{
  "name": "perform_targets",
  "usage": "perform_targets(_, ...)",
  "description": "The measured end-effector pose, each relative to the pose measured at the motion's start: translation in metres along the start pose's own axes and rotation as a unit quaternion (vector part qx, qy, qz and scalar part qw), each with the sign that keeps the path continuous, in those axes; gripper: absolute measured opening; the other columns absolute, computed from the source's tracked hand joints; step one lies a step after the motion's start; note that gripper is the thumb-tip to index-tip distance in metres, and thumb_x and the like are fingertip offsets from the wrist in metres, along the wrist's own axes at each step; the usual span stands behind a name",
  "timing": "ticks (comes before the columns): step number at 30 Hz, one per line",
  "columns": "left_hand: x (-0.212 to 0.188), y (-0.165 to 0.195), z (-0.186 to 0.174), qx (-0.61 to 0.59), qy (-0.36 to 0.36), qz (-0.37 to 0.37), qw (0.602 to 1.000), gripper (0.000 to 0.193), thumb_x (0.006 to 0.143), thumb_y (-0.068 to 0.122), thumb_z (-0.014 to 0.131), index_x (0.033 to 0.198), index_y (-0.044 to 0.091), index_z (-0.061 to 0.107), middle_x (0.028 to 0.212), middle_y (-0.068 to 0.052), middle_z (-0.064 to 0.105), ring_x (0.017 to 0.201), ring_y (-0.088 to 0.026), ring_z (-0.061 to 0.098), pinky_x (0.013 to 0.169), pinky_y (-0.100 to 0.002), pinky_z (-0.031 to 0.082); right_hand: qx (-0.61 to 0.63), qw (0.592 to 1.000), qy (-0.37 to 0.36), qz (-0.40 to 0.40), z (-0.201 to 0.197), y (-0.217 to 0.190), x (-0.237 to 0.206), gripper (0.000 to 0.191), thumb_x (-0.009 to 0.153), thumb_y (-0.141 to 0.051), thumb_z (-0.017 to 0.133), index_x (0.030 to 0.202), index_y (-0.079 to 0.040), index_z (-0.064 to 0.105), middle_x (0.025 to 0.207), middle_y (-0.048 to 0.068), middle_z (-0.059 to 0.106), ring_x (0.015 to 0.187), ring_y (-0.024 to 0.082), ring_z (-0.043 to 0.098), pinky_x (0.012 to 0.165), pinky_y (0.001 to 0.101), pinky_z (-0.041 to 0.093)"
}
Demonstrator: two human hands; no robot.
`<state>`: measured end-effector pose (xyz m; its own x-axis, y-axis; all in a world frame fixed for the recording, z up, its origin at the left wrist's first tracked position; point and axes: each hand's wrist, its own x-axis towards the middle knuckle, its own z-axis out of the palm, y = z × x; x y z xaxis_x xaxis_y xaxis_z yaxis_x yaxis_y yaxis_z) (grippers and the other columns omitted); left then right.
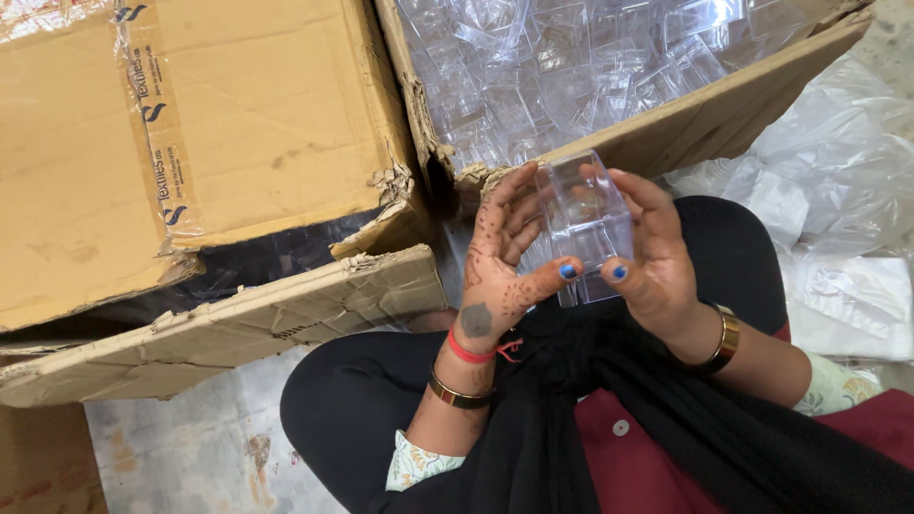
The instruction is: The person sits on the floor between cardboard boxes filled with clear plastic boxes. They take plastic box bases and lids from the boxes, fit lids onto bases to close each box, and place the assembled boxes into white plastic bags.
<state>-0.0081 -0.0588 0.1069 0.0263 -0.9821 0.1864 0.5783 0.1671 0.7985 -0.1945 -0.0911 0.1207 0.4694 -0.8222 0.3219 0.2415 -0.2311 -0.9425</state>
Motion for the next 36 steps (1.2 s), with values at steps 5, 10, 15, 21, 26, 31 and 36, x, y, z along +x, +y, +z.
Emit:
perform_targets(5,-0.001,-0.004,-0.002,-0.019,0.018,-0.002,1.0,0.102,0.077,0.019,0.094,0.16,0.005,0.037,0.156,-0.014,0.05,0.147,-0.028,0.05,0.128,-0.045,0.04,-0.012,1.0,-0.022,0.0,-0.001,0.003,-0.001,0.076,0.103,-0.032,0.071,0.162,-0.011,0.029,0.168,0.015,0.036,0.151,0.024,0.044,0.127,0.0437,0.041)
perform_targets(10,-0.002,-0.014,-0.007,-0.013,0.02,0.026,0.999,0.097,0.079,0.022,0.094,0.158,0.005,0.039,0.16,-0.011,0.045,0.15,-0.025,0.047,0.13,-0.043,0.039,0.002,0.999,-0.025,0.027,-0.002,0.009,-0.002,0.076,0.105,-0.028,0.069,0.163,-0.009,0.025,0.169,0.015,0.034,0.154,0.024,0.04,0.129,0.0425,0.038)
perform_targets(15,0.004,-0.027,-0.012,0.012,0.027,0.11,0.994,0.086,0.084,0.018,0.092,0.155,0.006,0.044,0.159,-0.009,0.041,0.143,-0.023,0.048,0.127,-0.042,0.044,-0.179,0.983,-0.014,0.042,0.003,0.006,-0.004,0.08,0.104,-0.033,0.066,0.165,-0.004,0.025,0.165,0.021,0.043,0.149,0.027,0.047,0.124,0.0385,0.039)
perform_targets(21,0.005,-0.032,-0.014,-0.106,0.082,0.054,0.99,0.077,0.091,0.016,0.086,0.153,0.002,0.043,0.153,-0.015,0.047,0.145,-0.027,0.048,0.121,-0.04,0.043,-0.464,0.879,-0.036,-0.108,0.018,-0.003,-0.001,0.105,0.083,-0.046,0.081,0.156,0.006,0.026,0.147,0.03,0.052,0.129,0.041,0.06,0.107,0.0423,0.049)
perform_targets(26,0.004,-0.034,-0.013,-0.101,0.086,0.059,0.989,0.08,0.091,0.02,0.086,0.154,0.003,0.041,0.153,-0.014,0.046,0.144,-0.029,0.048,0.119,-0.04,0.044,-0.532,0.839,0.008,-0.115,0.021,-0.005,0.007,0.099,0.08,-0.041,0.089,0.148,0.009,0.037,0.128,0.027,0.064,0.107,0.039,0.071,0.09,0.0409,0.057)
perform_targets(31,0.003,-0.033,-0.009,-0.031,0.094,0.059,0.993,0.081,0.091,0.023,0.084,0.156,0.005,0.039,0.156,-0.012,0.043,0.146,-0.027,0.046,0.12,-0.04,0.043,-0.521,0.85,0.008,-0.07,0.015,-0.005,0.007,0.09,0.08,-0.033,0.089,0.146,0.004,0.04,0.121,0.024,0.069,0.102,0.034,0.074,0.085,0.0389,0.059)
perform_targets(36,0.004,-0.023,-0.008,0.014,0.071,0.016,0.997,0.08,0.095,0.025,0.08,0.159,0.008,0.035,0.159,-0.011,0.043,0.144,-0.024,0.05,0.118,-0.037,0.045,-0.134,0.99,-0.011,0.052,-0.012,-0.006,0.006,0.08,0.095,-0.026,0.073,0.156,0.002,0.03,0.139,0.022,0.066,0.126,0.031,0.068,0.11,0.0404,0.052)
